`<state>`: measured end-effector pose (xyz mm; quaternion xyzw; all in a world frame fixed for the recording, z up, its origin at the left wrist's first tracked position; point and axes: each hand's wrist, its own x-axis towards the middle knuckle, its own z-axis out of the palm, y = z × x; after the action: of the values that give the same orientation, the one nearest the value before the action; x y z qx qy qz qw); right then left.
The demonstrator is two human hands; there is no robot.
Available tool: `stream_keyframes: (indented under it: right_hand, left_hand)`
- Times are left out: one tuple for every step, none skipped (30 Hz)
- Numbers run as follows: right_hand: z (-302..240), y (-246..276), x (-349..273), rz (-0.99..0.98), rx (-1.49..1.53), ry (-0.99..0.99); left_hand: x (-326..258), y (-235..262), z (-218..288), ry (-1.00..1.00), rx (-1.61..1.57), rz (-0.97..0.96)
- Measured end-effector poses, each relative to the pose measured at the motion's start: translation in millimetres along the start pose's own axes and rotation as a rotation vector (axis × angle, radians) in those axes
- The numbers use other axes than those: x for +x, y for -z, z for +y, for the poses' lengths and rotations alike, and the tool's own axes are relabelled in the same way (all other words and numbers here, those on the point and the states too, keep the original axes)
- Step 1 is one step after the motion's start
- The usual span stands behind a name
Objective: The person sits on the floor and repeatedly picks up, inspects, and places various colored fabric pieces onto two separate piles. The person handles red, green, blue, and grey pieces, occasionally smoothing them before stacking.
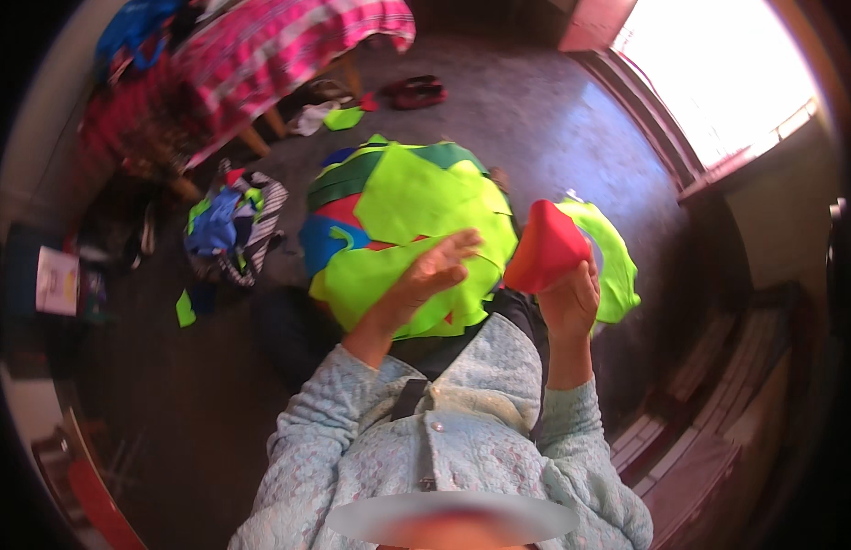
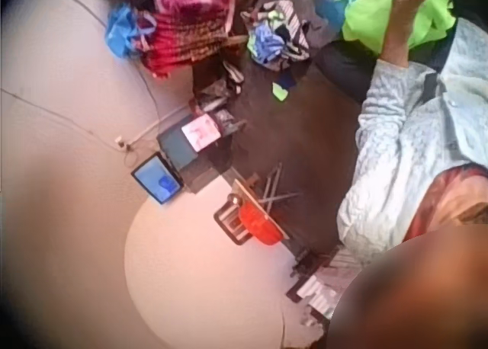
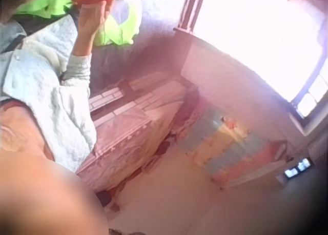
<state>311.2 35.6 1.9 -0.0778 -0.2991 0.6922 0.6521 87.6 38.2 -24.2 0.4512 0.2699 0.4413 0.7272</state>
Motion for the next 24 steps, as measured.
stream_keyframes:
  right_hand:
    - [7.4, -12.6, -1.9, 0.090, 0.010, -0.029]
    - [15.2, -11.5, -2.5, 0.010, 0.012, -0.078]
    - [21.6, -4.6, -3.2, -0.064, 0.008, -0.121]
    - [27.6, -1.4, -4.4, -0.139, 0.005, -0.162]
    - [31.1, -2.7, -7.7, -0.076, -0.086, -0.197]
    - [33.3, -0.6, -10.4, -0.063, -0.121, -0.228]
    - [34.4, 3.7, -12.5, -0.049, -0.158, -0.256]
    - [36.1, 5.9, -15.2, -0.033, -0.192, -0.282]
    - [38.7, 3.2, -17.8, 0.015, -0.234, -0.257]
    - [39.7, 7.6, -21.9, 0.016, -0.255, -0.278]
    - [39.8, 13.7, -25.4, 0.019, -0.275, -0.297]
    - [38.9, 17.7, -27.4, 0.023, -0.296, -0.315]
    - [35.7, 19.8, -28.8, 0.024, -0.415, -0.351]
    - [34.5, 30.4, -31.9, 0.076, -0.511, -0.338]
    - [33.6, 46.1, -36.8, 0.130, -0.605, -0.323]
    - [31.8, 58.6, -42.6, 0.184, -0.699, -0.306]
    - [29.6, 58.5, -45.9, 0.285, -0.681, -0.276]
    - [25.7, 65.8, -50.1, 0.338, -0.699, -0.274]
    - [20.7, 79.3, -54.1, 0.391, -0.717, -0.272]
    - [17.9, 90.7, -58.4, 0.447, -0.732, -0.270]
    - [17.3, 96.1, -61.8, 0.513, -0.749, -0.251]
    - [16.0, 105.1, -65.7, 0.550, -0.774, -0.257]
    - [14.5, 115.9, -69.8, 0.587, -0.799, -0.262]
    - [13.8, 121.3, -72.3, 0.622, -0.821, -0.266]
  left_hand:
    - [-3.6, -2.4, -0.5, 0.007, -0.075, -0.059]
    - [-8.9, -1.4, -3.5, 0.022, -0.148, -0.073]
    - [-13.6, -2.6, -4.0, 0.014, -0.275, -0.062]
    - [-18.3, -3.7, -3.6, 0.004, -0.401, -0.054]
    - [-22.4, -3.6, -2.7, -0.005, -0.529, -0.051]
    - [-28.0, -1.0, -0.6, 0.017, -0.473, 0.003]
    - [-34.0, 2.7, 1.8, 0.040, -0.418, 0.056]
    - [-39.5, 5.9, 3.5, 0.067, -0.361, 0.109]
    - [-43.4, 8.9, 4.5, 0.055, -0.343, 0.162]
    - [-46.5, 11.8, 5.1, 0.045, -0.324, 0.214]
    - [-49.4, 15.1, 6.5, 0.036, -0.305, 0.263]
    - [-51.2, 19.9, 9.1, 0.017, -0.244, 0.286]
    - [-51.4, 26.6, 13.0, -0.001, -0.183, 0.309]
    - [-50.7, 33.7, 17.2, -0.020, -0.123, 0.329]
    - [-48.4, 40.1, 22.5, -0.022, -0.090, 0.356]
    - [-45.8, 46.0, 32.6, -0.050, -0.043, 0.350]
    - [-41.9, 51.7, 40.0, -0.059, -0.029, 0.371]
    - [-37.7, 56.8, 46.7, -0.069, -0.019, 0.388]
    - [-33.6, 60.0, 54.8, -0.117, -0.047, 0.394]
    - [-29.7, 62.5, 63.4, -0.162, -0.072, 0.400]
    - [-26.6, 65.7, 71.3, -0.207, -0.097, 0.409]
    - [-23.6, 70.2, 77.8, -0.226, -0.108, 0.423]
    - [-20.8, 75.5, 84.2, -0.245, -0.118, 0.436]
    - [-17.9, 81.0, 91.2, -0.266, -0.126, 0.449]
